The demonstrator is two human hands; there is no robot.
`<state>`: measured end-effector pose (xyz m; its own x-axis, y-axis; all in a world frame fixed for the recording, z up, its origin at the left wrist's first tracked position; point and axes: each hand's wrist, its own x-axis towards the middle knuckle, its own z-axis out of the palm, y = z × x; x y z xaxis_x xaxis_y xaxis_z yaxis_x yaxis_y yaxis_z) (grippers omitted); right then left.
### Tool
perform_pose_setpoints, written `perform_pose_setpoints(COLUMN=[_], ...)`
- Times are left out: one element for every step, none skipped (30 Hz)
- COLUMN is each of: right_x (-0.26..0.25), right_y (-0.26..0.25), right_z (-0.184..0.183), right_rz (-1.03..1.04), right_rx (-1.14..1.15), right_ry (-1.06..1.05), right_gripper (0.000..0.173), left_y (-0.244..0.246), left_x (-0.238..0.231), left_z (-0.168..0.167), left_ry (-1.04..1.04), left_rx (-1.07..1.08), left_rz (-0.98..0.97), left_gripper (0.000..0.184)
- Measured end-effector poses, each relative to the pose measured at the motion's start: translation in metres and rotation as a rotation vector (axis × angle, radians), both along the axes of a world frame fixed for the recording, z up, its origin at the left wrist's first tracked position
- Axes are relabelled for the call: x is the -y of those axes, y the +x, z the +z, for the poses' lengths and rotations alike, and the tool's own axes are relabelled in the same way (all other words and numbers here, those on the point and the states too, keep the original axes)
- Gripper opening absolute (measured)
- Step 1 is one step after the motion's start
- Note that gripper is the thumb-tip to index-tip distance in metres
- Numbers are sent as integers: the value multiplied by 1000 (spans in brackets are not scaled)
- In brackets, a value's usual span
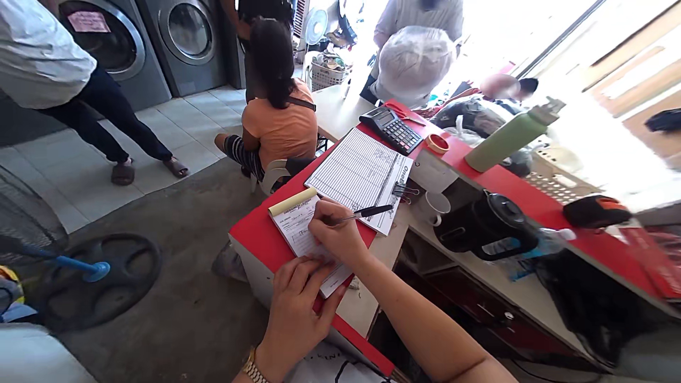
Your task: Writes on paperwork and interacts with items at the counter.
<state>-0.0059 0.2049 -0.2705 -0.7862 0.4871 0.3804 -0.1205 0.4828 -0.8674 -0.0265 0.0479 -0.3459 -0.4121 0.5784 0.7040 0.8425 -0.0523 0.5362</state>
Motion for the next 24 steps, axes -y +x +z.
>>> perform_pose_setpoints(right_x=[1, 1, 1, 0, 0, 0, 1, 2, 2, 2, 0, -1, -3, -6, -8, -9, -9, -9, -7, -6, -6, -7, -7, -6], right_y=[0, -1, -1, -1, -1, -1, -1, -2, -2, -2, -2, -2, -2, -2, -1, 0, 0, 0, 0, -1, -1, 0, 0, 0], right_z=[-1, -1, 0, 1, 2, 2, 2, 2, 2, 3, 3, 3, 3, 3, 4, 5, 5, 5, 4, 3, 3, 4, 4, 4], right_rz=[-10, -14, -10, -3, 4, 1, -12, -27, -33, -24, -4, 21, 44, 62, 68, 65, 52, 35, 22, 17, 20, 25, 26, 21], right_rx=[-2, -5, -3, -1, -1, -1, -1, 3, 10, 13, 11, 8, 4, 4, 14, 20, 16, 12, 8, 0, -2, 1, 4, 5], right_ry=[15, 31, 30, 15, -1, -9, -7, 0, 9, 26, 52, 77, 93, 86, 46, -14, -54, -61, -40, -20, -13, -21, -30, -32], right_gripper=[20, 20, 21, 21, 22, 22, 23, 22, 22, 22, 22, 23, 23, 22, 22, 22, 21, 20, 20, 20, 20, 21, 21, 21], left_y=[0, 0, -1, -1, -1, -1, -1, -2, -2, -2, -2, -2, -2, -1, -1, -1, -2, -2, -2, -1, -1, -1, 0, -1], left_x=[0, 0, 0, 0, 0, 0, 0, 0, 0, -1, -1, -1, -1, 0, 0, 0, 0, -1, -1, -1, -1, -1, -1, -1], left_z=[0, 0, 0, 0, 0, -1, 0, 0, 0, 0, 0, -1, -1, -1, -1, -1, -1, -1, -1, -1, -1, -1, -2, -2], left_ry=[-1, -2, -1, -2, -4, -4, -6, -5, -4, -2, 0, 2, 2, 2, 2, 1, 0, 1, 1, 2, 3, 4, 6, 6], left_rx=[0, -2, -6, -9, -10, -12, -13, -15, -16, -16, -17, -16, -16, -16, -15, -15, -16, -15, -15, -16, -15, -13, -13, -15], left_rz=[1, 3, 4, 5, 5, 5, 2, 1, 3, 5, 7, 4, 1, -2, -2, -1, 0, 1, 1, 2, 2, 1, 3, 6], left_gripper=[37, 37, 37, 37, 37, 37, 37, 37, 37, 37, 37, 38, 38, 38, 38, 39, 39, 39, 39, 39, 39, 39, 39, 39])
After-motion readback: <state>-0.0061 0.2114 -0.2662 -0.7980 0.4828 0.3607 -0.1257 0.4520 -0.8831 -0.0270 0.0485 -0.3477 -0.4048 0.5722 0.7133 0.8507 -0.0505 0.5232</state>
